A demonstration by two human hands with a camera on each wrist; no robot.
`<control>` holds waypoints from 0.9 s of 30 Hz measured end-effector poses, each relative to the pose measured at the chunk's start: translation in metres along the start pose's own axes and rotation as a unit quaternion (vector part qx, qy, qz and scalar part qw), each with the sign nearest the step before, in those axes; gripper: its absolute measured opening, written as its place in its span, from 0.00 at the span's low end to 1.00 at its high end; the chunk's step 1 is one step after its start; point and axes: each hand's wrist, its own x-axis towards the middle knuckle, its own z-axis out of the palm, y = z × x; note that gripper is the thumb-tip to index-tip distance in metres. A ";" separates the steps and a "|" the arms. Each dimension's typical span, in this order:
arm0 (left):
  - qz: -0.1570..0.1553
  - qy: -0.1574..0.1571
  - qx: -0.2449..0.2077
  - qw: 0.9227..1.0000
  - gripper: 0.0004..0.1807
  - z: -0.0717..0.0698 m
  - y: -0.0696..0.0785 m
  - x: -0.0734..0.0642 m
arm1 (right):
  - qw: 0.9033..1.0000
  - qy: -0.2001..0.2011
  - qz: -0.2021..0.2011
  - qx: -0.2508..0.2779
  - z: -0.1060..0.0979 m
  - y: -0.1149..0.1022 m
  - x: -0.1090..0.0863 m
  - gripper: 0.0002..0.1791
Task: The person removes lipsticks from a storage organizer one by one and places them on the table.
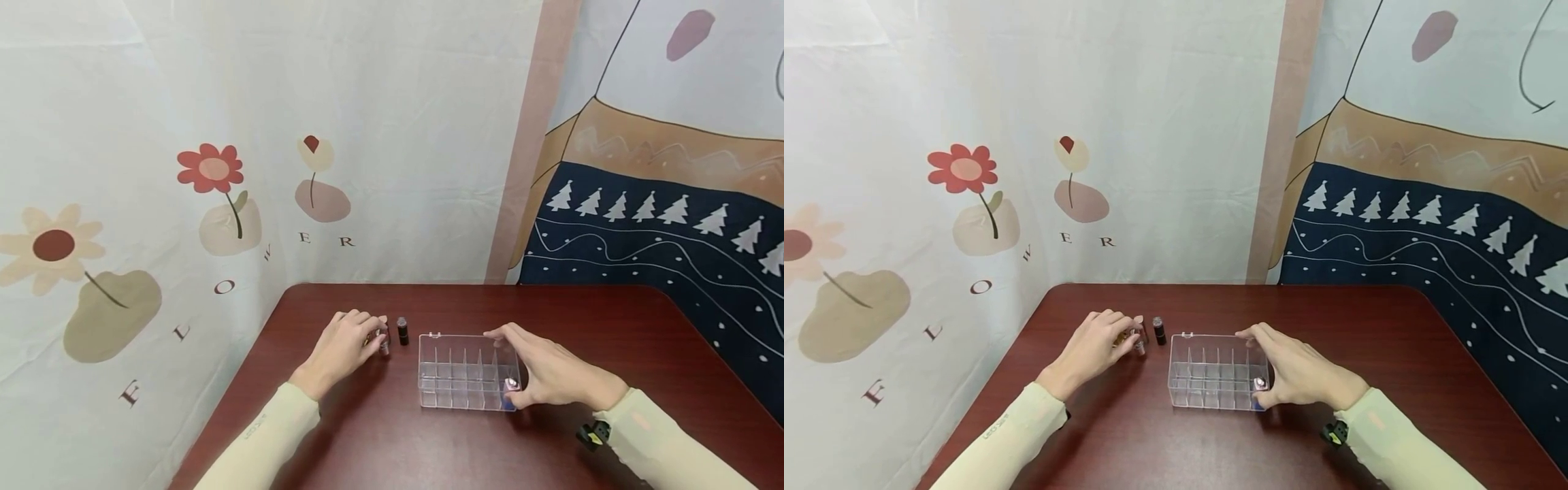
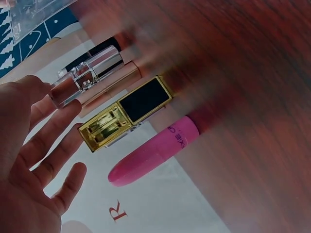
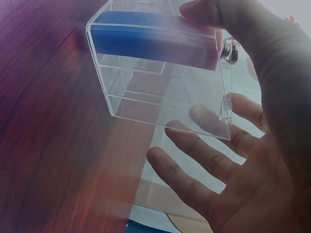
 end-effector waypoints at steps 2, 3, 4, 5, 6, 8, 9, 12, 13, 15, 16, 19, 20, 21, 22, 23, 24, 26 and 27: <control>-0.002 -0.004 -0.002 1.000 0.05 0.001 -0.001 -0.001 | 1.000 -0.001 -0.001 0.001 0.000 0.000 0.000 0.56; -0.003 -0.006 -0.004 1.000 0.04 0.001 -0.001 -0.001 | 1.000 -0.001 -0.001 0.001 0.000 0.000 0.001 0.56; -0.003 -0.008 -0.005 1.000 0.04 0.001 -0.002 -0.001 | 1.000 -0.001 -0.001 0.001 0.000 0.000 0.001 0.56; -0.003 -0.009 -0.007 1.000 0.04 0.002 -0.002 -0.001 | 1.000 0.000 -0.003 0.000 0.000 0.000 0.001 0.56; -0.002 -0.010 -0.007 1.000 0.04 0.002 -0.002 -0.001 | 1.000 0.001 -0.004 0.000 0.000 0.000 0.001 0.56; 0.000 -0.009 -0.005 1.000 0.04 0.002 -0.003 -0.001 | 1.000 0.003 -0.006 -0.001 0.000 0.000 0.002 0.56; 0.000 -0.009 -0.003 1.000 0.05 0.003 -0.004 -0.001 | 1.000 0.003 -0.007 -0.001 0.000 0.000 0.002 0.56; 0.001 -0.008 0.002 1.000 0.05 0.004 -0.005 -0.001 | 1.000 0.002 -0.005 0.000 0.000 0.000 0.002 0.56; 0.001 -0.009 0.004 1.000 0.05 0.005 -0.005 -0.001 | 1.000 0.001 -0.005 0.001 0.001 0.000 0.002 0.56; -0.001 -0.012 0.005 1.000 0.05 0.005 -0.005 -0.002 | 1.000 0.000 -0.003 0.002 0.001 0.000 0.002 0.56; -0.002 -0.013 0.006 1.000 0.05 0.006 -0.005 -0.002 | 1.000 0.000 -0.002 0.003 0.001 0.000 0.002 0.56; -0.004 -0.017 0.007 1.000 0.05 0.006 -0.005 -0.003 | 1.000 0.000 0.000 0.003 0.000 -0.001 0.001 0.56; -0.005 -0.018 0.007 1.000 0.05 0.006 -0.005 -0.003 | 1.000 0.000 0.000 0.002 0.000 -0.001 0.001 0.56; -0.005 -0.018 0.007 1.000 0.05 0.006 -0.005 -0.003 | 1.000 0.000 0.000 0.002 0.000 -0.001 0.001 0.56; -0.005 -0.019 0.006 1.000 0.05 0.007 -0.005 -0.002 | 1.000 0.000 0.000 0.001 0.000 -0.002 0.001 0.56; -0.006 -0.019 0.005 1.000 0.05 0.007 -0.005 -0.002 | 1.000 0.001 -0.001 0.000 0.000 -0.002 0.001 0.56; -0.006 -0.020 0.004 1.000 0.05 0.007 -0.005 -0.002 | 1.000 0.001 -0.001 0.000 0.000 -0.002 0.001 0.56; -0.008 -0.022 0.001 1.000 0.05 0.008 -0.004 -0.002 | 1.000 0.002 -0.003 -0.001 0.000 -0.002 0.001 0.56; -0.008 -0.023 0.000 1.000 0.05 0.008 -0.004 -0.002 | 1.000 0.001 -0.003 -0.001 0.000 -0.002 0.001 0.56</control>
